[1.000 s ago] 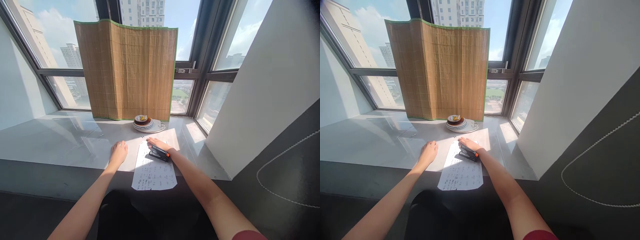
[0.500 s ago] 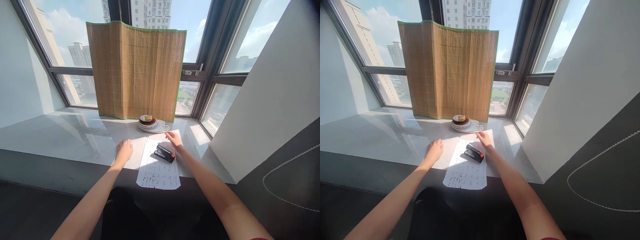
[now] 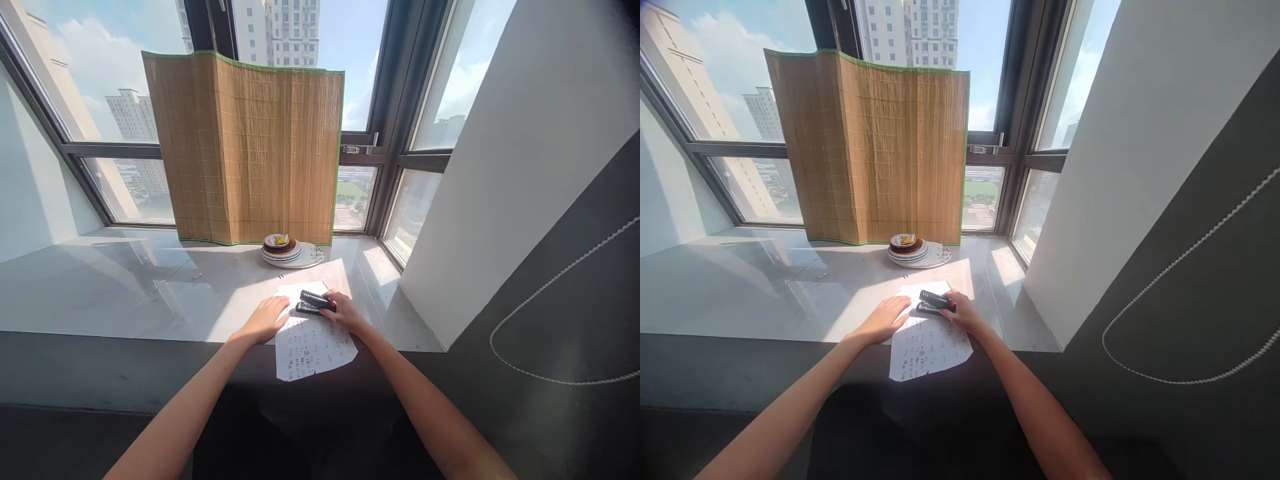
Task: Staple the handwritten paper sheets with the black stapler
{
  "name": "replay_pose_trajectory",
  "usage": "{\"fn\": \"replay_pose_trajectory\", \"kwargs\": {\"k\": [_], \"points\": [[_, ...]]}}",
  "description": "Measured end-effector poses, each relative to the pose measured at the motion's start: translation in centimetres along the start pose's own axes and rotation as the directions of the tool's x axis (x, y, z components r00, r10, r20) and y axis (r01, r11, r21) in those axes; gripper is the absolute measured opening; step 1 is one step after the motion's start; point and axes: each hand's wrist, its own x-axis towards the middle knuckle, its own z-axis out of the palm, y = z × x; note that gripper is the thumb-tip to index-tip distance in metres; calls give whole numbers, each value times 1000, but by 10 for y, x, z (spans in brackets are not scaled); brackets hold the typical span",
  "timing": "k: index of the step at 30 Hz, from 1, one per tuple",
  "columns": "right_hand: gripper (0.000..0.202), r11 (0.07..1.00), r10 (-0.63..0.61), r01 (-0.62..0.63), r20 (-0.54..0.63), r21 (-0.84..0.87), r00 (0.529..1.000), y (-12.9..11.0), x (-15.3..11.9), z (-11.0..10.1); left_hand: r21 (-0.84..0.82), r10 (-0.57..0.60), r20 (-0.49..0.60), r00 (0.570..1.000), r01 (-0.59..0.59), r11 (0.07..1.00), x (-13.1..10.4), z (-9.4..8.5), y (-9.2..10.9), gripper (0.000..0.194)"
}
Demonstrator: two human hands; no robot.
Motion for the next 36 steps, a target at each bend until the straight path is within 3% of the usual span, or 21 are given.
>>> {"fn": "replay_pose_trajectory", "kwargs": {"k": [6, 11, 16, 18, 22, 25, 29, 36], "points": [[29, 995, 75, -61, -171, 84, 982, 13, -5, -5, -128, -57, -75, 996, 47, 991, 27, 22, 9, 37], [37, 953, 223, -181, -161, 243, 961, 14, -8, -9, -161, -99, -108, 989, 80, 984, 27, 23, 10, 44], [31, 911, 347, -240, -310, 334, 885, 9, -5, -13, -117, -119, -83, 989, 109, 987, 25, 19, 10, 52], [29, 891, 384, -267, -296, 368, 875, 8, -4, -14, -103, -136, -75, 988, 128, 986, 26, 19, 10, 60], [32, 847, 399, -283, -186, 451, 898, 8, -3, -17, -102, -209, -68, 976, 201, 974, 28, 19, 5, 77], [32, 851, 391, -278, -184, 445, 902, 9, -2, -17, -275, -248, -97, 964, 213, 937, 29, 18, 0, 63], [37, 859, 382, -260, -213, 440, 899, 9, 0, -16, -500, -327, -126, 936, 225, 836, 30, 18, -8, 69], [41, 866, 391, -281, -209, 414, 896, 9, 1, -17, -514, -334, -135, 933, 223, 829, 28, 17, -10, 66]]}}
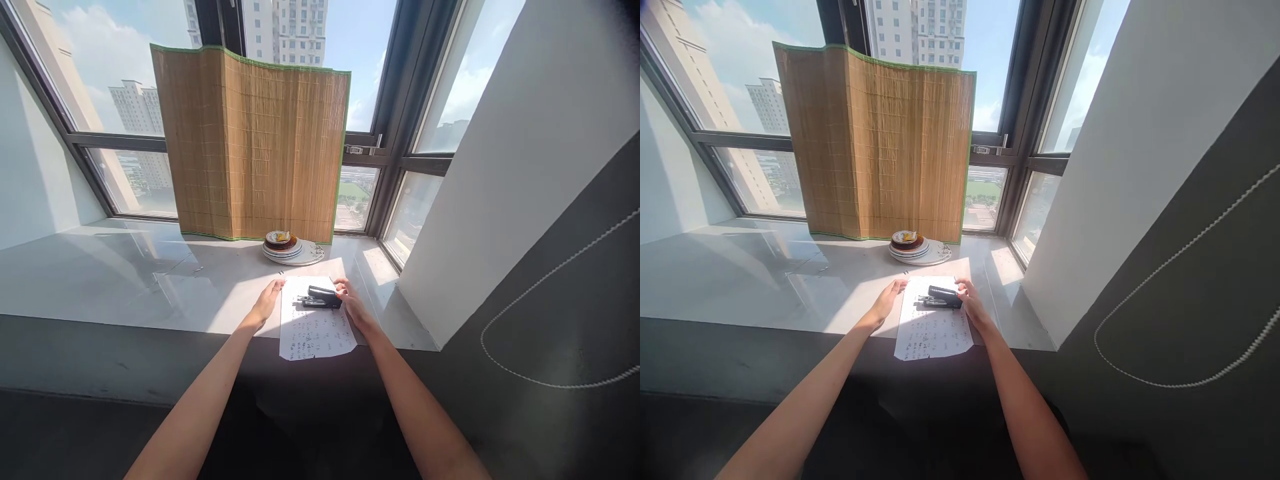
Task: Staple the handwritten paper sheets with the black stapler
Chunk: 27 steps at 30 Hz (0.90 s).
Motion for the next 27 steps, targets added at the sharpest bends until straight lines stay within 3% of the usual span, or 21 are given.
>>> {"fn": "replay_pose_trajectory", "kwargs": {"k": [7, 10, 13, 17, 20, 24, 27], "points": [[40, 977, -98, 107, 58, -182, 993, -1, -11, 5, -321, 25, -89, 996, -52, 946, -1, -1, 11, 52], [40, 922, -168, 201, 125, -330, 978, -2, -15, 10, -482, -62, -135, 989, -11, 876, 1, 5, 16, 56], [25, 850, -282, 307, 121, -427, 952, -3, -21, 12, -649, -200, -52, 978, 120, 751, 5, 12, 13, 56], [19, 729, -476, 450, 90, -517, 875, -9, -32, 14, -733, -261, 85, 962, 238, 637, 4, 12, 4, 45], [23, 625, -562, 556, 178, -548, 808, -16, -35, 21, -752, -239, 106, 965, 235, 616, 1, 10, 1, 51], [34, 470, -584, 726, 440, -502, 682, -22, -34, 41, -650, -215, 76, 974, 212, 730, -1, 10, 4, 63], [37, 434, -570, 786, 541, -440, 618, -21, -33, 51, -603, -212, 60, 975, 204, 771, -2, 11, 6, 60]]}}
